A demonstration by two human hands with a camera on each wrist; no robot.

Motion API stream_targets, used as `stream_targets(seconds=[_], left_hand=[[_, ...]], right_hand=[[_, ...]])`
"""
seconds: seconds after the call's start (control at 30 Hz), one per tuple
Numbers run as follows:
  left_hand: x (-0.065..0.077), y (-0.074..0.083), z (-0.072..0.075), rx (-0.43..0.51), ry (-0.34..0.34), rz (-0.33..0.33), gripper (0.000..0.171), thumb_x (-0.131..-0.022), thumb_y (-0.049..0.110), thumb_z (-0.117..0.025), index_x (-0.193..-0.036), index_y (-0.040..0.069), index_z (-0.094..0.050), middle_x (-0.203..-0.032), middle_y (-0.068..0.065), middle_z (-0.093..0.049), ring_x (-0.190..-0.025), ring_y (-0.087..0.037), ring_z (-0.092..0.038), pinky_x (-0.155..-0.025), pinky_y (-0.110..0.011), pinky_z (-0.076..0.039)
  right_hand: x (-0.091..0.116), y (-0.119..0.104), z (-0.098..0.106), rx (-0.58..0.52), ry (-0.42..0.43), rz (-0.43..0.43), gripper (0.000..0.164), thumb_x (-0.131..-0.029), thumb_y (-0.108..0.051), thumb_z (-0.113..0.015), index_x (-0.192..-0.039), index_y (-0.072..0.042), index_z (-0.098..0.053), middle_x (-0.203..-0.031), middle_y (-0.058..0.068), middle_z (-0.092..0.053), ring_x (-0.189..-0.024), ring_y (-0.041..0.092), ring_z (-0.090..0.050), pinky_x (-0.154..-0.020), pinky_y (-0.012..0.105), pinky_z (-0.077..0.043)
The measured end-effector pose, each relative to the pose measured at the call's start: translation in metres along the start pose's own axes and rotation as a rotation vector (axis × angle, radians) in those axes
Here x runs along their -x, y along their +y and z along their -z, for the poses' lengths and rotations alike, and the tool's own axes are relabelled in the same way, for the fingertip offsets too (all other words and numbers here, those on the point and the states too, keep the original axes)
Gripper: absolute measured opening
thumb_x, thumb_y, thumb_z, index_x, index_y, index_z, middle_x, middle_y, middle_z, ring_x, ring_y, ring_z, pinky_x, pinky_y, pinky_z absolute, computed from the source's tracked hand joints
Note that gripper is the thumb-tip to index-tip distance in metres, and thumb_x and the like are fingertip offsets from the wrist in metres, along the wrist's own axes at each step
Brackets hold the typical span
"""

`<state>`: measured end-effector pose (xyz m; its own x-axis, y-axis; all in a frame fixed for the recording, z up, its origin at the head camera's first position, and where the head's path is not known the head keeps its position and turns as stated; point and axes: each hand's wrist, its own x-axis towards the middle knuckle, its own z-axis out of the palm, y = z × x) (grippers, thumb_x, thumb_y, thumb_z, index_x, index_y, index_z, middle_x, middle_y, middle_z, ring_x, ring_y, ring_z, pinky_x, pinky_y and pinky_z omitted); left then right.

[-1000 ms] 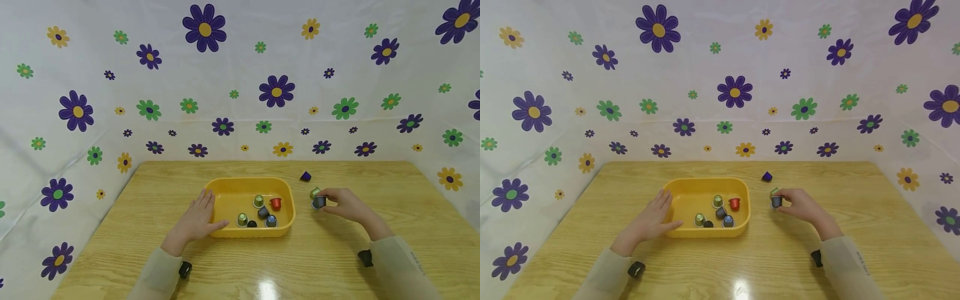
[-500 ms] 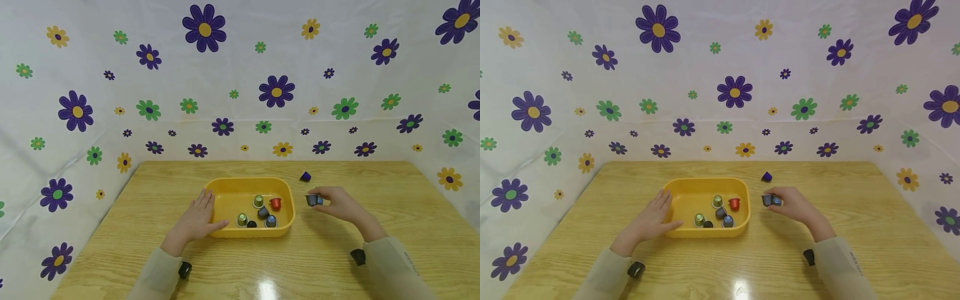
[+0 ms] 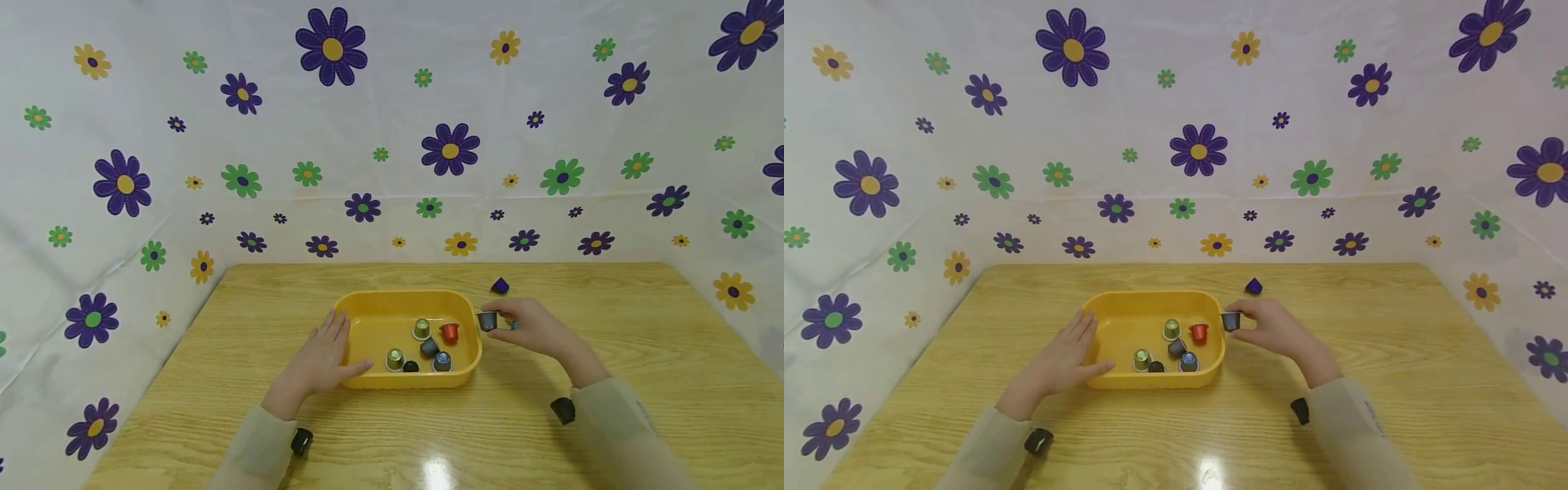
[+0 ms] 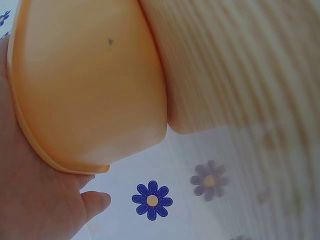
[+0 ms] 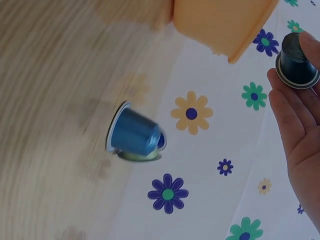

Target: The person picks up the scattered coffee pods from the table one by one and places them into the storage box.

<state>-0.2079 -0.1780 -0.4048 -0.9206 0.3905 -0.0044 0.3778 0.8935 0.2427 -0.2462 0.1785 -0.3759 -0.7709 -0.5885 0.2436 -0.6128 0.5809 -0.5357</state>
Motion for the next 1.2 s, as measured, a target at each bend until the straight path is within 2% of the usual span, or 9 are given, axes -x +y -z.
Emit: stream_targets(seconds=[0.17,0.67,1.0,1.2], left_hand=[[0.000,-0.001,-0.001,-0.007,0.012,-0.006,0.093,-0.082,0.064,-0.038,-0.136,-0.010,-0.019,-0.143,-0.023,-0.012,-0.132,-0.033,-0.001,-0.100,-0.053,-0.015],[0.000,-0.003,-0.002,-0.010,0.015,-0.009,0.095,-0.082,0.066,-0.035,-0.136,-0.010,-0.020,-0.143,-0.022,-0.012,-0.132,-0.032,0.000,-0.100,-0.053,-0.015],[-0.001,-0.002,-0.001,-0.012,0.011,-0.011,0.094,-0.082,0.066,-0.035,-0.136,-0.010,-0.020,-0.143,-0.022,-0.012,-0.132,-0.032,0.000,-0.101,-0.052,-0.015],[-0.001,-0.002,0.000,-0.012,0.013,-0.008,0.093,-0.082,0.064,-0.038,-0.136,-0.010,-0.021,-0.143,-0.022,-0.013,-0.132,-0.032,-0.001,-0.100,-0.052,-0.015]], right_hand=[[-0.013,-0.008,-0.006,-0.013,-0.015,0.022,0.033,-0.077,-0.010,-0.068,-0.108,-0.001,-0.060,-0.103,0.009,-0.061,-0.095,0.024,-0.057,-0.084,0.040,-0.044],[-0.047,-0.027,-0.027,0.004,-0.067,0.080,0.033,-0.079,-0.016,-0.067,-0.109,-0.007,-0.061,-0.104,0.003,-0.061,-0.098,0.021,-0.056,-0.086,0.037,-0.043],[-0.071,-0.037,-0.041,-0.024,-0.110,0.113,0.030,-0.079,-0.014,-0.067,-0.108,-0.006,-0.061,-0.098,0.002,-0.063,-0.084,0.021,-0.057,-0.080,0.036,-0.045],[-0.081,-0.041,-0.049,-0.026,-0.138,0.111,0.030,-0.079,-0.014,-0.066,-0.108,-0.006,-0.061,-0.098,0.001,-0.063,-0.085,0.020,-0.056,-0.082,0.034,-0.044]])
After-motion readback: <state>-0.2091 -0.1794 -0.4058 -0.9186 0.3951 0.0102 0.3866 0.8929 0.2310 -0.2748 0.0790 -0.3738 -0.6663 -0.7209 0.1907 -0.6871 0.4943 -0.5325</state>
